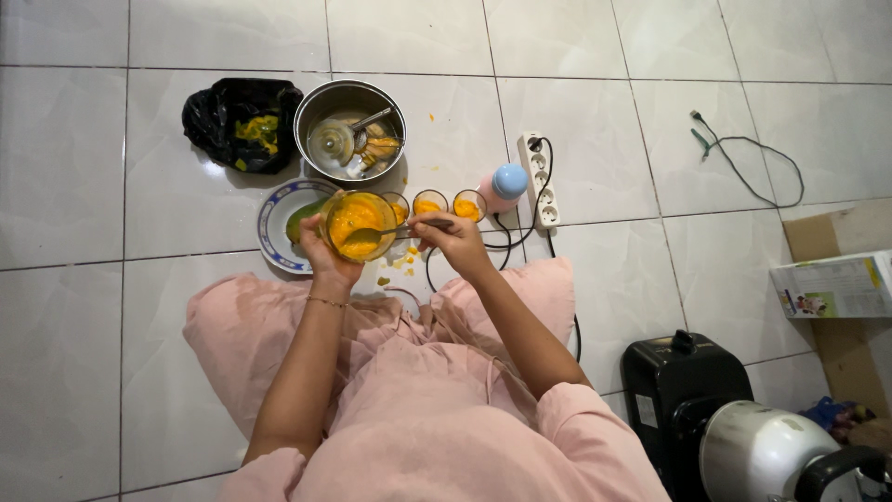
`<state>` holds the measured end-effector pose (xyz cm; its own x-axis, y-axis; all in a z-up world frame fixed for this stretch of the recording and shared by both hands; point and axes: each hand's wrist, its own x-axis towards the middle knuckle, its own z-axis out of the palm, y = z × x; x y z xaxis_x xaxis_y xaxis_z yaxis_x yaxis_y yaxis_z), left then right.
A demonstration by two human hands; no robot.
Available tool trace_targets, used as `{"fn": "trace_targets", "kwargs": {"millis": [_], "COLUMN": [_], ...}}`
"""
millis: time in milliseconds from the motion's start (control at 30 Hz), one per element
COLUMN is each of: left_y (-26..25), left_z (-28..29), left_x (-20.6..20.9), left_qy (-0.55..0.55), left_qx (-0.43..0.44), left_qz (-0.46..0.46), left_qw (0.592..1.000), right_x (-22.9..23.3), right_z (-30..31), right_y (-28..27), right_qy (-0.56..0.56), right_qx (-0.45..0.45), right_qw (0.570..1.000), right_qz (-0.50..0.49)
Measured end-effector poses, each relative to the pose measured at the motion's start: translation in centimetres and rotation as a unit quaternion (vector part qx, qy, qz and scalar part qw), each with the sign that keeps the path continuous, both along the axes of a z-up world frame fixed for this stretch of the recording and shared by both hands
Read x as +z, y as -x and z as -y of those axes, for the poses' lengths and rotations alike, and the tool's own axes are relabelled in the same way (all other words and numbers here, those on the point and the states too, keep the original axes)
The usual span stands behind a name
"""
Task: The person scoops an orange puree from a glass bowl using a spoon and distributes it into three small glasses placed on the floor. The person repeats the scooping and pouring action until the glasses are filled.
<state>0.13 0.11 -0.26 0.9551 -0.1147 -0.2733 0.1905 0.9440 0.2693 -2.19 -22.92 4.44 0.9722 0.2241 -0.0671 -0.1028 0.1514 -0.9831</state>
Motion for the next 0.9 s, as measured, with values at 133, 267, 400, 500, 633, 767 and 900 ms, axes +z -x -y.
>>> {"fn": "trace_targets", "kwargs": {"millis": [133,267,400,500,633,767,900], "left_y": [0.0,-0.1,0.0,0.0,0.0,0.3,0.2], "left_z": [-0.1,-0.1,-0.3,0.0,0.7,1.1,2.1], "left_x": [0.1,-0.1,-0.4,-0.6,-1.2,-1.9,-2.9], "left_qy": [0.001,-0.001,0.018,0.019,0.002,-0.012,-0.012], "left_qx": [-0.002,0.002,-0.026,-0.034,-0.034,-0.051,-0.057], "left_qz": [-0.001,-0.014,-0.055,-0.072,-0.05,-0.098,-0.095], "left_qw": [1.0,1.0,0.998,0.997,0.998,0.994,0.994], "right_x": [0.3,0.8,1.6,2.1,2.3,1.2,-2.3], "right_z": [0.0,0.0,0.0,0.1,1.4,5.5,10.2], "right_y": [0.1,0.2,-0.2,-0.8,-1.5,-2.3,-3.2], "right_qy": [0.004,0.001,-0.026,-0.07,-0.137,-0.151,-0.119], "right_qx": [-0.005,-0.007,-0.05,-0.07,-0.108,-0.183,-0.297], "right_qw": [1.0,1.0,0.997,0.991,0.977,0.966,0.946], "right_qz": [-0.001,-0.01,-0.051,-0.091,-0.123,-0.099,-0.052]}}
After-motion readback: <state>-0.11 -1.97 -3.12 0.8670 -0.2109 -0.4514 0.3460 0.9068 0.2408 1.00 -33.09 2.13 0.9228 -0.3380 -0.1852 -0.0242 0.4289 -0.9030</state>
